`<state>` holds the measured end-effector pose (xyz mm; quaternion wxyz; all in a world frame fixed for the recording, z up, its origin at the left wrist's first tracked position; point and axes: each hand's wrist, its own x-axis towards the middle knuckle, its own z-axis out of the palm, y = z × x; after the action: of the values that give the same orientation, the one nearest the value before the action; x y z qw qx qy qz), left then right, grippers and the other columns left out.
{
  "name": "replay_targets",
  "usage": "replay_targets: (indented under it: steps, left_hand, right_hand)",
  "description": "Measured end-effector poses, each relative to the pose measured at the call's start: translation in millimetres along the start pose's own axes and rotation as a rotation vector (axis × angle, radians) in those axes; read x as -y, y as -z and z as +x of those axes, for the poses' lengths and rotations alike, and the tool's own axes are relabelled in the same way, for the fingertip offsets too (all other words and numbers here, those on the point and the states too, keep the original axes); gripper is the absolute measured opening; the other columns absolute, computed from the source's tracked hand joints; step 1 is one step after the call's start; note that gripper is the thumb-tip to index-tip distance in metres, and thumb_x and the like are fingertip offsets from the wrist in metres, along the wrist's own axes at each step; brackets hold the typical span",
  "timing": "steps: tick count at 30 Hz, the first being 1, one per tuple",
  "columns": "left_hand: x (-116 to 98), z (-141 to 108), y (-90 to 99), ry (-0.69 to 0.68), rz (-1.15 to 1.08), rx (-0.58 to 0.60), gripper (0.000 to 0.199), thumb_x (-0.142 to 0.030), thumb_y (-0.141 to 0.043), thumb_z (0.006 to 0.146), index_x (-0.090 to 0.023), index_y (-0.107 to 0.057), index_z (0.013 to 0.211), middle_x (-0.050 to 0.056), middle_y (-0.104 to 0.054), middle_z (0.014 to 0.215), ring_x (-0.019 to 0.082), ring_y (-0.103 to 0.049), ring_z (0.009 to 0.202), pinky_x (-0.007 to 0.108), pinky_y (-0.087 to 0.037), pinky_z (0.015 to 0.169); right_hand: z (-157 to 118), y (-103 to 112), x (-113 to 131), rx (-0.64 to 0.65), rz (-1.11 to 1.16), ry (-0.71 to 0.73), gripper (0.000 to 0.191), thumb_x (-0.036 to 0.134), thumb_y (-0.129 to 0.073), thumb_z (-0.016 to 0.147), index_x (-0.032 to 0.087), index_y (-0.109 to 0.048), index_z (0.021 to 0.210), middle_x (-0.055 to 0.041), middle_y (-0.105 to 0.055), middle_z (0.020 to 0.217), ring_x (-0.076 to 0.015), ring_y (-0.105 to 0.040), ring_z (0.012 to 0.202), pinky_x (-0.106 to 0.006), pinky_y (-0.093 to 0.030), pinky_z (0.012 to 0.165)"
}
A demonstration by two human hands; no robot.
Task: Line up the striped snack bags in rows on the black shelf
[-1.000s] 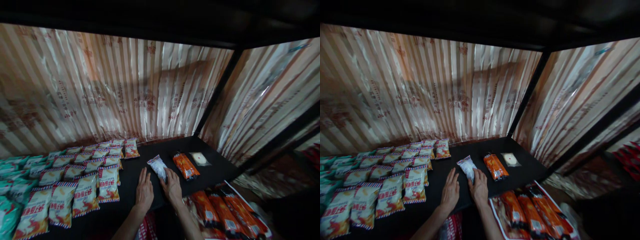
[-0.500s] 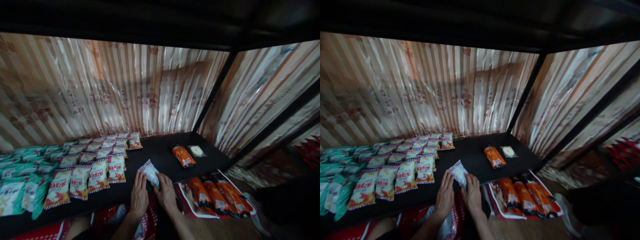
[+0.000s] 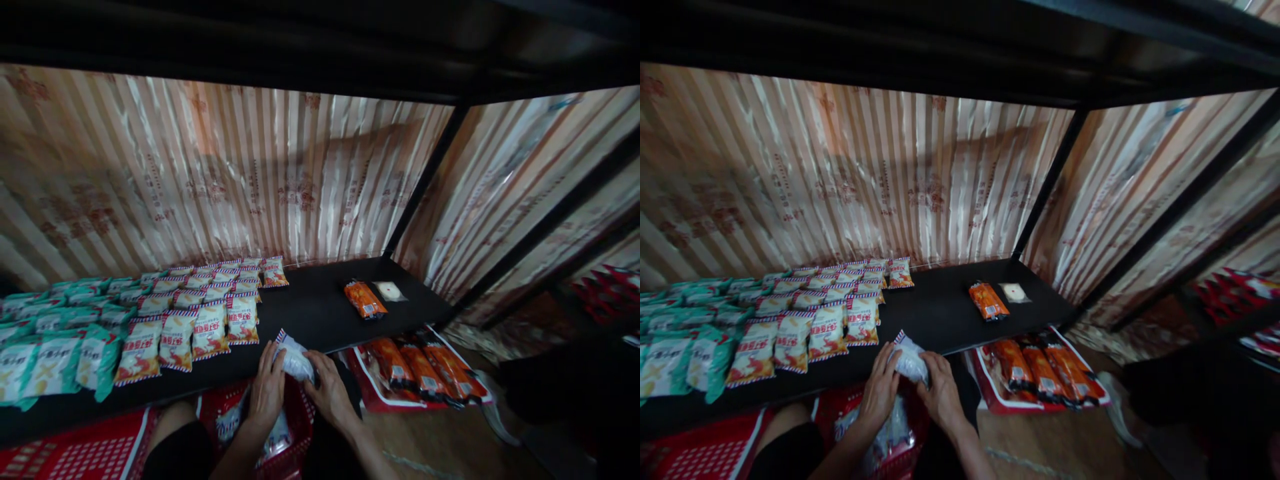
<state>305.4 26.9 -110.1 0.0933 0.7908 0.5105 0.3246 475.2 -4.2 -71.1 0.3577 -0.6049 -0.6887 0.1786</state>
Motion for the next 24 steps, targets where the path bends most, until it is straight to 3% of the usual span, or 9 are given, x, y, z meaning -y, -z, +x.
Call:
replay_targets:
  steps: [8, 18, 24]
  left_hand:
    - [2, -10, 31.3, -0.033, -0.112, 0.083, 0.039, -0.013, -0.036, 0.085, -0.019, -0.052, 0.121, 0.008, -0.047, 0.135, 0.019, -0.037, 0.130, 0.041, -0.039, 0.105]
    - [-16, 0, 91.5, 0.004, -0.131, 0.374, 0.038, -0.011, -0.040, 0.079, -0.022, -0.057, 0.112, 0.004, -0.058, 0.119, 0.017, -0.049, 0.114, 0.032, -0.038, 0.100]
    - [-29, 5, 108.4, -0.001, -0.015, 0.536, 0.035, -0.010, -0.041, 0.078, -0.023, -0.059, 0.105, 0.002, -0.061, 0.105, 0.018, -0.050, 0.103, 0.028, -0.039, 0.091]
  right_hand:
    - [-12, 5, 22, 0.165, 0.203, -0.148, 0.049, 0.018, -0.054, 0.065, 0.016, -0.056, 0.114, -0.0096, -0.060, 0.115, -0.0240, -0.053, 0.108, -0.037, -0.039, 0.096]
    - [-19, 16, 46, 0.435, 0.387, -0.218, 0.047, 0.021, -0.052, 0.069, 0.020, -0.055, 0.116, -0.0020, -0.065, 0.104, -0.0186, -0.059, 0.090, -0.028, -0.043, 0.081]
    - [-25, 15, 47, 0.581, 0.304, -0.213, 0.053, 0.024, -0.057, 0.069, 0.016, -0.054, 0.122, -0.0053, -0.066, 0.104, -0.0203, -0.060, 0.089, -0.028, -0.044, 0.079]
